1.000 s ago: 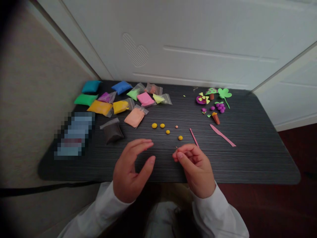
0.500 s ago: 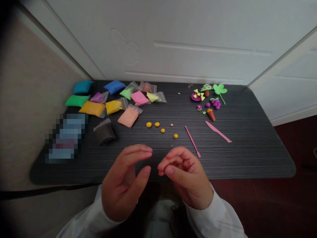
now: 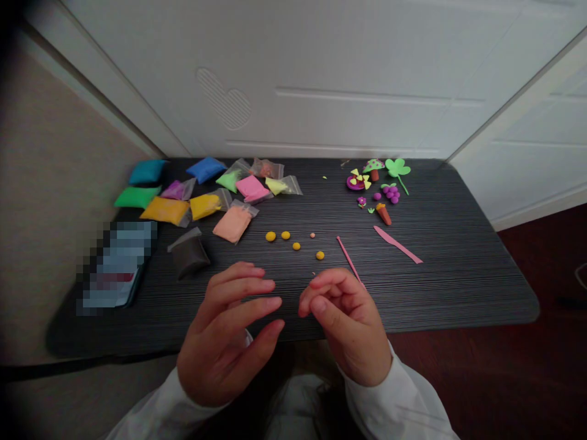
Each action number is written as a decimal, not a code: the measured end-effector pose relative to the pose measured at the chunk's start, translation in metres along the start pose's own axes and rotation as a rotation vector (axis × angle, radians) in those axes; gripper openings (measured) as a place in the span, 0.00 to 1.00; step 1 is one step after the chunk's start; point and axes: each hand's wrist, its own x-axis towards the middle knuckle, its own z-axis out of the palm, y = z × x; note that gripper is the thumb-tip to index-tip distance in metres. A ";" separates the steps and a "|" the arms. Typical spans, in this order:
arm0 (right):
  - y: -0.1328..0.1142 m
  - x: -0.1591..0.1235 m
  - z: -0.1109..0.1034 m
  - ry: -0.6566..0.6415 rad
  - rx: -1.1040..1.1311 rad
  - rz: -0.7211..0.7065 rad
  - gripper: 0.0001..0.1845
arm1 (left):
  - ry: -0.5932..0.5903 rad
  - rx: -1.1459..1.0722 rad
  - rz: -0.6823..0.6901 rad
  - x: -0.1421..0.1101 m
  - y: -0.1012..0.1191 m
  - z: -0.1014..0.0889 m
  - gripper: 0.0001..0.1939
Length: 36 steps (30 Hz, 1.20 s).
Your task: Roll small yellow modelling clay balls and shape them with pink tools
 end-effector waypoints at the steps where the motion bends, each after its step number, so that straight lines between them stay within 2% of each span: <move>1: 0.000 0.000 0.000 0.004 -0.020 -0.006 0.06 | -0.009 -0.005 -0.011 0.000 0.000 -0.001 0.16; 8: 0.003 -0.005 0.004 0.020 -0.063 0.008 0.06 | -0.068 -0.086 -0.147 -0.002 0.008 -0.001 0.14; 14: 0.010 -0.008 0.006 0.054 -0.045 0.019 0.08 | -0.051 -0.158 -0.300 -0.003 0.014 0.008 0.11; 18: 0.016 -0.005 0.007 0.095 -0.105 -0.070 0.09 | -0.045 -0.257 -0.378 -0.005 0.014 0.012 0.11; 21: 0.020 -0.002 0.008 0.134 -0.151 -0.139 0.11 | -0.048 -0.424 -0.522 -0.007 0.011 0.015 0.08; 24: 0.024 -0.002 0.007 0.119 -0.168 -0.188 0.11 | -0.094 -0.587 -0.627 -0.011 0.008 0.017 0.07; 28: 0.025 -0.004 0.004 0.122 -0.294 -0.297 0.06 | -0.163 -0.554 -0.631 -0.017 0.009 0.017 0.12; 36: 0.016 -0.004 0.002 0.161 -0.677 -0.472 0.11 | -0.197 -0.606 -0.618 -0.018 0.008 0.012 0.15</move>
